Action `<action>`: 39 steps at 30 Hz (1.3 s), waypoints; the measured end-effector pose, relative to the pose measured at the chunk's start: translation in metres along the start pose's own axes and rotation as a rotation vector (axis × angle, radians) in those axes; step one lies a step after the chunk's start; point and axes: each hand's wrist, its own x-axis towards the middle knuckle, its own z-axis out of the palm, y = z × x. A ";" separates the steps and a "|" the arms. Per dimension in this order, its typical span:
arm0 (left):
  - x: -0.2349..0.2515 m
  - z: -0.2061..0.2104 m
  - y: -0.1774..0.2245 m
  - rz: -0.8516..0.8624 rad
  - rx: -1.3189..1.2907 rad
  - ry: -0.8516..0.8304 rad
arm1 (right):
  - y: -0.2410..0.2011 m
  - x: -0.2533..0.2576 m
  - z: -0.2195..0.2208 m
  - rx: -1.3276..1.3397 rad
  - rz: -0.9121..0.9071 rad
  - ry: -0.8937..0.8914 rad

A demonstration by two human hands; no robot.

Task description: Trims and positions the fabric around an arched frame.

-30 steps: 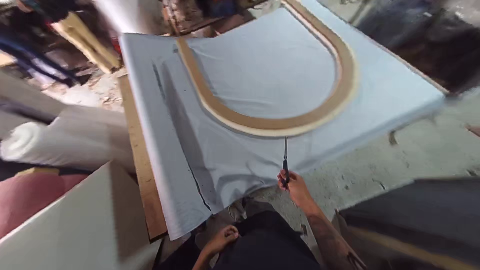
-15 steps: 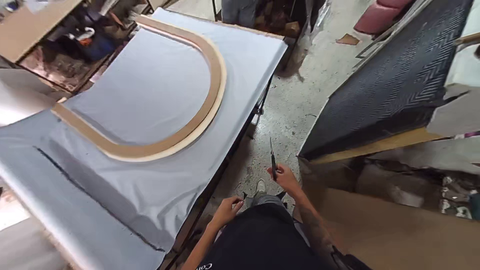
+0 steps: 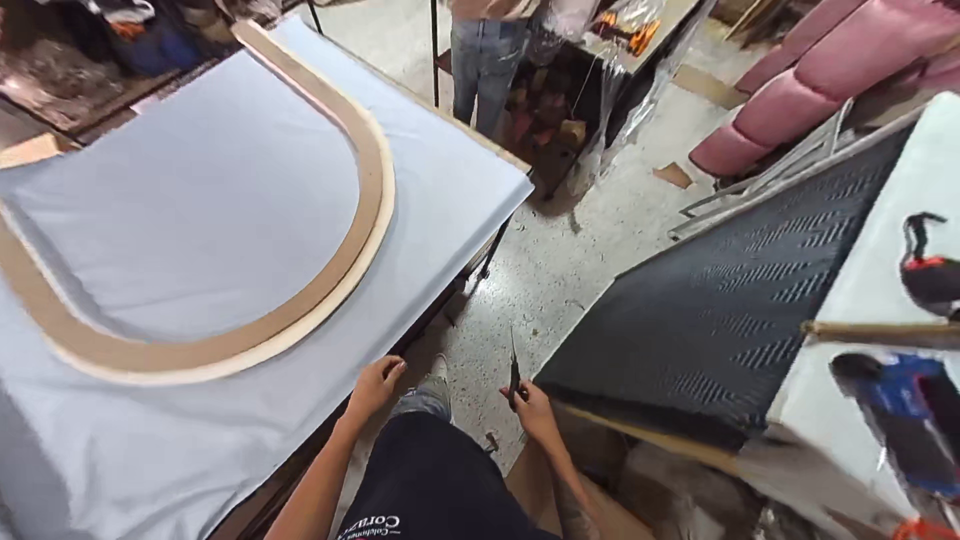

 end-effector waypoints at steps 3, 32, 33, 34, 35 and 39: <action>0.067 0.029 0.012 -0.018 -0.063 0.015 | -0.019 0.082 -0.025 0.048 -0.008 0.064; 0.799 0.178 0.451 -0.036 -0.181 -0.048 | -0.118 0.741 -0.544 -0.318 -0.066 -0.216; 0.805 0.186 0.458 0.057 -0.151 -0.090 | -0.132 0.765 -0.560 -0.333 -0.098 -0.252; 0.810 0.191 0.462 0.125 -0.119 -0.113 | -0.146 0.788 -0.573 -0.347 -0.135 -0.300; 0.818 0.192 0.465 0.159 -0.090 -0.103 | -0.164 0.815 -0.582 -0.361 -0.188 -0.349; 0.843 0.160 0.461 0.000 -0.082 0.049 | -0.253 0.908 -0.572 -0.461 -0.350 -0.543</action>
